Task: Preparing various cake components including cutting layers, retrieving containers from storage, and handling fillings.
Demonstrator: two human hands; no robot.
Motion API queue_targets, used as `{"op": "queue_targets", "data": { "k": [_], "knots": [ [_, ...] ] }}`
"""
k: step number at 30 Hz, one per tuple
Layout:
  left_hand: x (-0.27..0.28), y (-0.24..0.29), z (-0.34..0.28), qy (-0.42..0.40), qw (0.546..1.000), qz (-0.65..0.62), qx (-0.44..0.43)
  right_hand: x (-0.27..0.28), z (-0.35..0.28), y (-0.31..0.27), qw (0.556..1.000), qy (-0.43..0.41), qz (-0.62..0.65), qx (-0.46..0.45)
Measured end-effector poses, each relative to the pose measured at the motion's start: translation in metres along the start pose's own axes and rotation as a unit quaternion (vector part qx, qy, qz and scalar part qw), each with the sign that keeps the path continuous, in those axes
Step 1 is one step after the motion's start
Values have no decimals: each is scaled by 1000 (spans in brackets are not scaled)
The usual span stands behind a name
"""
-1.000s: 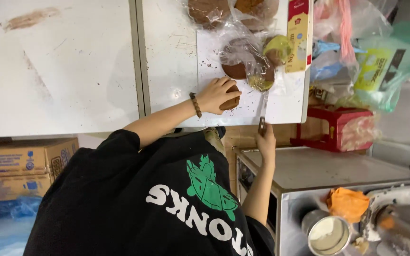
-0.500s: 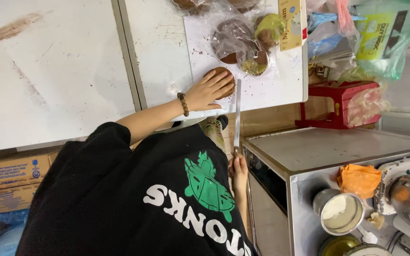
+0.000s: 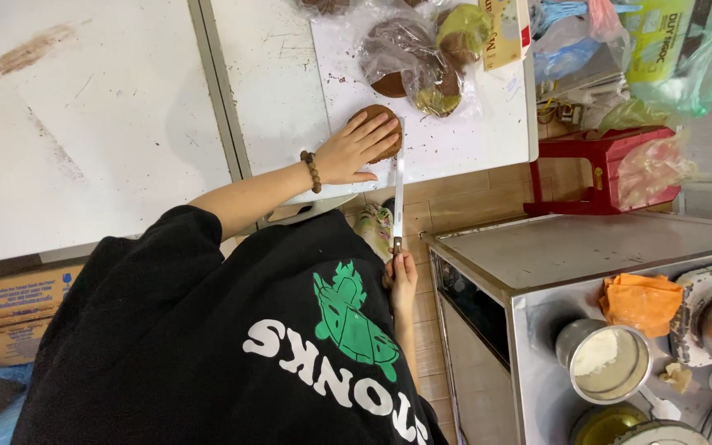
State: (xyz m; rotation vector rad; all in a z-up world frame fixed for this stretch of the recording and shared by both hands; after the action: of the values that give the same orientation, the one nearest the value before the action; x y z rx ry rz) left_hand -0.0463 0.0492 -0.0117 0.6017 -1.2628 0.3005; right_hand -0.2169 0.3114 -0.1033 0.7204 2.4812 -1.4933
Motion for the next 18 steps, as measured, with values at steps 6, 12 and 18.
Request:
{"op": "queue_targets", "data": {
  "k": [6, 12, 18],
  "knots": [
    [6, 0, 4, -7, 1000, -18, -11, -3, 34, 3, 999, -26, 31, 11],
    [-8, -7, 5, 25, 1000, 0, -4, 10, 33, 0, 994, -16, -99, 51],
    [-12, -7, 7, 20, 1000, 4, -8, -5, 75, -12, 997, -38, -66, 26]
  ]
}}
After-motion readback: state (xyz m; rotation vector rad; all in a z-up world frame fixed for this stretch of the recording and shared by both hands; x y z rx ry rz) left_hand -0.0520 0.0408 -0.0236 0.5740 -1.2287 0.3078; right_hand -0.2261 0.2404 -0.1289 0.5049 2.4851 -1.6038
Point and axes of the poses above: each hand's wrist, its own z-axis towards the middle knuckle, its own x-axis out of the back of the hand, y = z × x, the point moved 6 cm from there along z, towards the middle knuckle, and after that the axes turned 2 degrees about x, right-handed, at the moved point
